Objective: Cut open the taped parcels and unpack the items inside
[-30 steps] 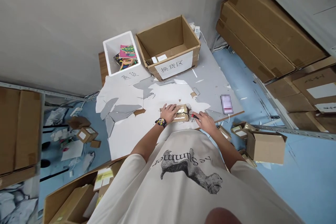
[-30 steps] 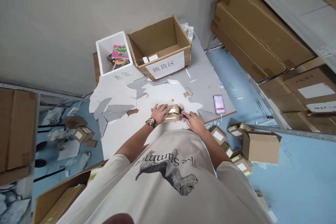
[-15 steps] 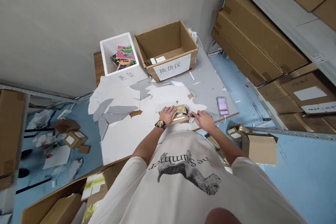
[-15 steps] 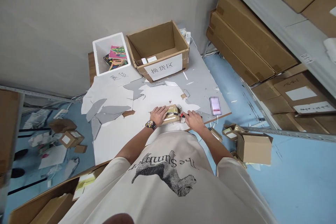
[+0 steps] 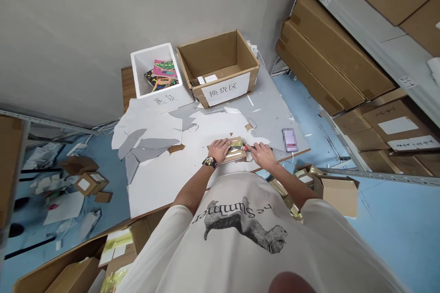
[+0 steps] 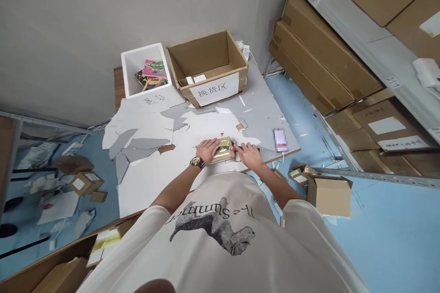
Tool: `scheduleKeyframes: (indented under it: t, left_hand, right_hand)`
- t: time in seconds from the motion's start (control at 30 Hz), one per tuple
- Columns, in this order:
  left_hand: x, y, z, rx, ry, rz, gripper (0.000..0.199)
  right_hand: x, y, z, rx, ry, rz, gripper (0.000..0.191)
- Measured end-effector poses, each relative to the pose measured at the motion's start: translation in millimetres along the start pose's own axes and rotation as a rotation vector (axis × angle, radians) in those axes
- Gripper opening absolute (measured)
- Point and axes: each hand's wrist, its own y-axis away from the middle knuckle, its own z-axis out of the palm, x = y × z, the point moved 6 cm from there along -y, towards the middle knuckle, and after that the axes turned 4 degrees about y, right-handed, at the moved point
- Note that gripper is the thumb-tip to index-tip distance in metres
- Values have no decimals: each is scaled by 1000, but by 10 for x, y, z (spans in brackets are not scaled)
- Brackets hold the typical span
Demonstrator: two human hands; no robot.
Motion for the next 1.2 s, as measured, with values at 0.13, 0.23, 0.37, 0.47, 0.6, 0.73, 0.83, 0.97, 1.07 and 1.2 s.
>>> scheduleKeyframes:
  t: [0.13, 0.23, 0.37, 0.47, 0.6, 0.73, 0.83, 0.97, 1.07, 1.2]
  left_hand:
    - [1, 21, 7, -3, 24, 2, 50]
    - [0, 34, 15, -9, 31, 3, 51]
    - [-17, 26, 17, -13, 25, 9, 52]
    - [-30, 11, 18, -8, 20, 23, 53]
    - [-39, 10, 39, 5, 10, 43, 53]
    - [-55, 32, 72, 13, 6, 62, 52]
    - [-69, 45, 91, 13, 3, 81, 50]
    - [-76, 43, 101, 25, -5, 96, 50]
    - [-75, 45, 112, 19, 5, 103, 51]
    - [-85, 53, 101, -1, 44, 87, 51]
  right_hand:
    - [116, 103, 78, -19, 24, 9, 60]
    - [130, 176, 141, -63, 23, -2, 60]
    - [77, 195, 142, -75, 25, -39, 61]
    - [74, 181, 99, -63, 27, -55, 61]
    - [124, 128, 57, -35, 35, -52, 61]
    - [134, 13, 48, -14, 57, -57, 61]
    - [119, -58, 34, 20, 81, -130, 63]
    - [231, -84, 38, 75, 102, -192, 66]
    - [327, -125, 54, 91, 94, -185, 64]
    - [319, -251, 5, 61, 52, -205, 66]
